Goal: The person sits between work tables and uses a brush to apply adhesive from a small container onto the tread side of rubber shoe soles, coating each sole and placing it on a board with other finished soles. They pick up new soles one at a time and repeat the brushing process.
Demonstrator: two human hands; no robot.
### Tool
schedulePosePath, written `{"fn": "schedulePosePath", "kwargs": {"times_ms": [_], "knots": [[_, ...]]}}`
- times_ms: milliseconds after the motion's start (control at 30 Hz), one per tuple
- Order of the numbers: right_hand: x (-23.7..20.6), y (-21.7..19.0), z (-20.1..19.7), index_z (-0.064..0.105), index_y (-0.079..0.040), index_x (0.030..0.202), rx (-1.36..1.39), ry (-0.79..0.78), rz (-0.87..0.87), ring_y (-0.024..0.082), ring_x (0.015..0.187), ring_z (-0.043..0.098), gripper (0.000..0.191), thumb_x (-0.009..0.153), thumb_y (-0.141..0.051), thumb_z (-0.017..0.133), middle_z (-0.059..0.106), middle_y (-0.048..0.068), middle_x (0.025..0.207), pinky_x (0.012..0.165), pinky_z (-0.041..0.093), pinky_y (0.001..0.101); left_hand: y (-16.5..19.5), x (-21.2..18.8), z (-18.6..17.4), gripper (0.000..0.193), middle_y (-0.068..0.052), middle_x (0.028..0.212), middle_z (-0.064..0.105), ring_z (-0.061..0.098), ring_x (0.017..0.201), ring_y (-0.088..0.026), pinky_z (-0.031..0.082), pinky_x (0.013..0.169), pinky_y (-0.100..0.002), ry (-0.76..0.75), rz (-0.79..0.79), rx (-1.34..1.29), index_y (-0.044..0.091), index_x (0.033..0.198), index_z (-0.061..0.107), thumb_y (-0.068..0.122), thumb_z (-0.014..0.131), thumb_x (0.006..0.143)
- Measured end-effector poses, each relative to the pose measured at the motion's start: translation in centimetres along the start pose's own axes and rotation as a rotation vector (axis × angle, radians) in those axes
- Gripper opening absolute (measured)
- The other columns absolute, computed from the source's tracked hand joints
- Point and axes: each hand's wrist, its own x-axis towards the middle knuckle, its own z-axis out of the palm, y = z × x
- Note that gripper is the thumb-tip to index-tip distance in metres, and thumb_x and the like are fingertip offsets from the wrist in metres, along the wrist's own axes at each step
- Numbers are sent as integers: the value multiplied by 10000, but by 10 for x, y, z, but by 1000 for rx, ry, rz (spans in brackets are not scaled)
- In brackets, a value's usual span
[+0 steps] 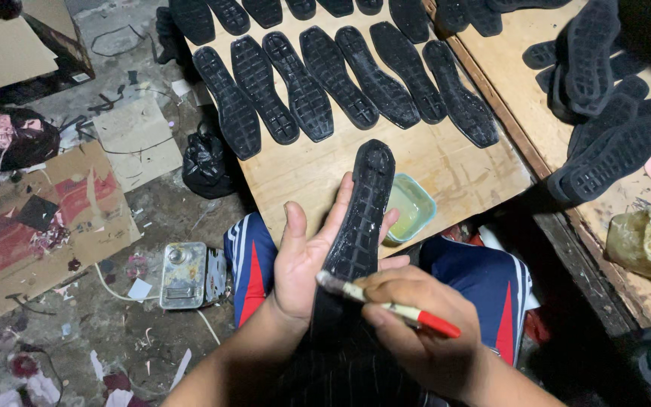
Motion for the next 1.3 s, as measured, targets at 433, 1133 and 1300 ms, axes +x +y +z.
{"fn": "schedulePosePath", "kwargs": {"times_ms": [433,1133,1300], "knots": [[32,23,-38,626,59,1139,-95,284,97,202,1053,684,159,984,49,663,696,169,1183,940,551,293,12,-20,2,1081,-109,1706,265,336,1547,-321,321,1177,-705,-1,-224,135,214,1747,0,806,408,940],[29,24,-45,589,47,1141,76,526,319,163,898,736,128,1046,-35,610,730,136,1006,829,606,294,20,-35,22,1203,-210,1703,126,143,1544,-410,551,1008,-593,290,-162,2,128,1684,33,822,459,798],[24,38,-38,580,62,1132,161,489,364,190,867,732,124,1036,-15,599,712,162,975,818,606,321,22,-35,17,1188,-224,1759,99,118,1624,-413,582,982,-552,54,-211,172,124,1733,6,771,514,876]]}}
